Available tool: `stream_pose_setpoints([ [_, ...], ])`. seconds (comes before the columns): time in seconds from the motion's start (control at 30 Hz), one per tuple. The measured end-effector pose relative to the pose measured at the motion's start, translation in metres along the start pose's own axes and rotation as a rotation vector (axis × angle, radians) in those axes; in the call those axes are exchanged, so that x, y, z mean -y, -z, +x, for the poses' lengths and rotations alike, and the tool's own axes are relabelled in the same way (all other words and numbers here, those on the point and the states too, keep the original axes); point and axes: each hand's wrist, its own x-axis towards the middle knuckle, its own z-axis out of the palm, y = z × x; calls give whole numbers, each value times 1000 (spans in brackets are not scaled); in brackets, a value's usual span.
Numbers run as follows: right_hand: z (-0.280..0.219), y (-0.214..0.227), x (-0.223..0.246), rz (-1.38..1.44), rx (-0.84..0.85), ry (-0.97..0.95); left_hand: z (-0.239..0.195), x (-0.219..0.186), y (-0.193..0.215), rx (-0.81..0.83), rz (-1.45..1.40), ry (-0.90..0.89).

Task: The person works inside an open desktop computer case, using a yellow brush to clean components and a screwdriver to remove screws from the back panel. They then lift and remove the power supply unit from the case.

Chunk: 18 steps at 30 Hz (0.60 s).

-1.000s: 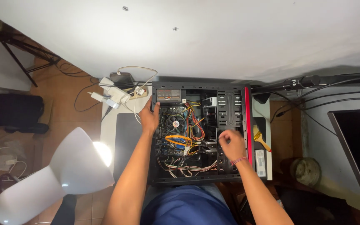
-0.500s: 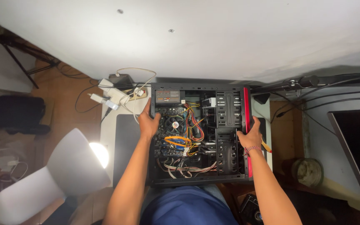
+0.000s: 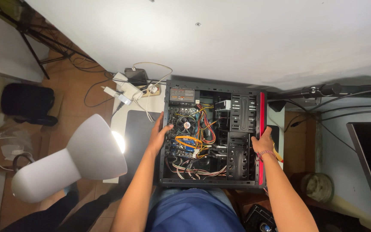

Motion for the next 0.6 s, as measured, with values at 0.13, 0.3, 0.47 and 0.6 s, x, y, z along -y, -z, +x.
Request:
stream_pose_setpoints([
  [0.13, -11, 7, 7, 18, -36, 35, -1, 4, 0, -33, 31, -16],
  [0.3, -35, 2, 15, 180, -224, 207, -1, 16, -2, -88, 104, -8],
  [0.47, -65, 1, 22, 125, -471, 471, -5, 16, -6, -142, 547, -110],
  [0.6, -85, 15, 38, 35, -379, 276, -18, -8, -14, -246, 730, -134],
])
